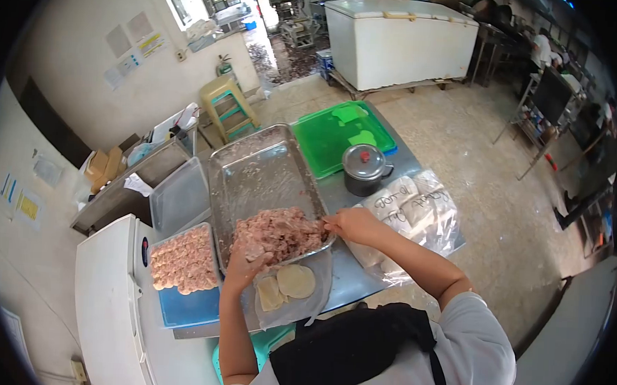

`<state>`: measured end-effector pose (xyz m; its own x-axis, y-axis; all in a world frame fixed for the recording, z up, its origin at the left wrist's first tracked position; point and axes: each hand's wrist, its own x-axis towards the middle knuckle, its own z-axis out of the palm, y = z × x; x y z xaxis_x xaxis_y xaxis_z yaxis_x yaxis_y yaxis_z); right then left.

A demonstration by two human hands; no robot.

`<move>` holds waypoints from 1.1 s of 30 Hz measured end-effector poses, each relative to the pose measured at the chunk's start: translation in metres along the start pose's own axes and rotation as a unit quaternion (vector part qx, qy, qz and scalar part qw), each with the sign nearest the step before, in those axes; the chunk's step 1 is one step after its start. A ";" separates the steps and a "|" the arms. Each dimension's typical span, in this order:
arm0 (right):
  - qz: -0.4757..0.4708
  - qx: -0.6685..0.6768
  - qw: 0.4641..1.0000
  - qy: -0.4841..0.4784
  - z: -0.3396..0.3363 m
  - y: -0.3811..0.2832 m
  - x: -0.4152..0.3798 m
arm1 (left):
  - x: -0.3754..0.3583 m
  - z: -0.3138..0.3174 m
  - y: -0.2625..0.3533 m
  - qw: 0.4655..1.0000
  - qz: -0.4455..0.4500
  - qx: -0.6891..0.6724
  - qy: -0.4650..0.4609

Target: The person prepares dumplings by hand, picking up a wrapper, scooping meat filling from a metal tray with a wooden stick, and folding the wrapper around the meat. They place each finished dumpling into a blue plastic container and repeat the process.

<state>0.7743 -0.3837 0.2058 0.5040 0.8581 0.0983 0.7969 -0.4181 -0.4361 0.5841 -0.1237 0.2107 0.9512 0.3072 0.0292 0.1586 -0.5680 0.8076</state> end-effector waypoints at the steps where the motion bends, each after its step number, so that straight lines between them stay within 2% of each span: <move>1: -0.020 0.048 0.998 0.020 -0.011 -0.004 -0.005 | -0.002 0.000 0.003 0.997 0.049 0.030 0.043; 2: -0.045 0.120 0.992 0.016 -0.024 -0.013 -0.011 | 0.001 0.000 0.017 0.977 0.165 0.094 0.102; 3: -0.041 0.116 0.992 0.019 -0.031 -0.022 -0.014 | 0.002 0.002 0.017 0.976 0.170 0.090 0.101; 5: -0.084 0.215 0.973 -0.028 -0.027 -0.046 -0.022 | 0.000 0.000 0.011 0.996 0.022 0.075 0.032; 6: -0.143 0.203 0.969 -0.010 -0.008 -0.050 -0.019 | 0.001 -0.004 0.016 0.996 0.027 0.075 0.027; 8: -0.127 0.167 0.977 -0.020 -0.007 -0.047 -0.020 | 0.003 -0.011 0.028 0.991 0.129 0.033 -0.025; 9: -0.116 0.131 0.984 -0.036 -0.019 -0.051 -0.020 | 0.001 -0.013 0.028 0.990 0.137 0.028 -0.034; 10: -0.048 0.011 0.998 -0.050 -0.043 -0.070 -0.024 | -0.002 -0.016 0.026 0.996 0.078 0.011 -0.043; 11: -0.029 0.006 0.999 -0.043 -0.039 -0.077 -0.025 | -0.002 -0.019 0.024 0.998 0.022 -0.005 -0.056; 12: -0.088 0.018 0.995 0.039 -0.030 -0.085 -0.028 | -0.006 -0.024 0.019 0.997 0.035 -0.010 -0.073; 13: -0.148 0.026 0.981 0.119 -0.020 -0.093 -0.030 | -0.011 -0.030 0.011 0.997 0.050 -0.049 -0.038; 14: -0.126 0.024 0.987 0.098 -0.010 -0.102 -0.030 | -0.014 -0.034 0.009 0.994 0.062 -0.089 -0.002; 15: -0.114 0.019 0.988 0.101 -0.010 -0.108 -0.028 | -0.020 -0.039 0.016 0.993 0.068 -0.094 -0.013; 17: -0.093 -0.049 0.994 0.034 -0.013 -0.117 -0.022 | -0.036 -0.055 0.027 0.997 0.076 0.002 0.025; 21: -0.084 0.007 0.995 0.061 -0.018 -0.171 -0.030 | -0.058 -0.077 -0.005 0.997 0.052 -0.041 0.026; 23: -0.059 -0.020 0.998 -0.014 0.010 -0.192 -0.026 | -0.062 -0.090 -0.012 0.992 0.120 -0.047 0.003; 24: -0.057 0.063 0.996 -0.037 0.039 -0.187 -0.019 | -0.071 -0.096 -0.016 0.997 0.013 -0.075 -0.009; 26: -0.043 0.112 0.993 -0.019 0.050 -0.200 -0.016 | -0.075 -0.110 -0.037 0.997 0.066 -0.035 -0.025; 28: -0.048 0.152 0.987 0.006 0.060 -0.203 -0.011 | -0.086 -0.136 -0.047 0.995 0.025 -0.060 -0.069; 29: -0.023 0.189 0.981 0.019 0.066 -0.204 -0.010 | -0.091 -0.151 -0.062 0.997 0.003 -0.055 -0.050; 31: 0.010 0.252 0.967 0.044 0.073 -0.205 -0.008 | -0.098 -0.176 -0.103 0.994 0.073 -0.008 0.085; 32: 0.020 0.278 0.959 0.057 0.074 -0.205 -0.008 | -0.105 -0.194 -0.122 0.993 0.062 0.000 0.099; 33: 0.031 0.294 0.953 0.067 0.078 -0.201 -0.009 | -0.111 -0.214 -0.142 0.995 0.000 0.025 0.099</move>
<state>0.5832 -0.2838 0.2226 0.6139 0.7744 0.1528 0.4592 -0.1929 -0.8672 0.3996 0.0864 0.2187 0.8811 0.4493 0.1480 0.1771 -0.6034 0.7775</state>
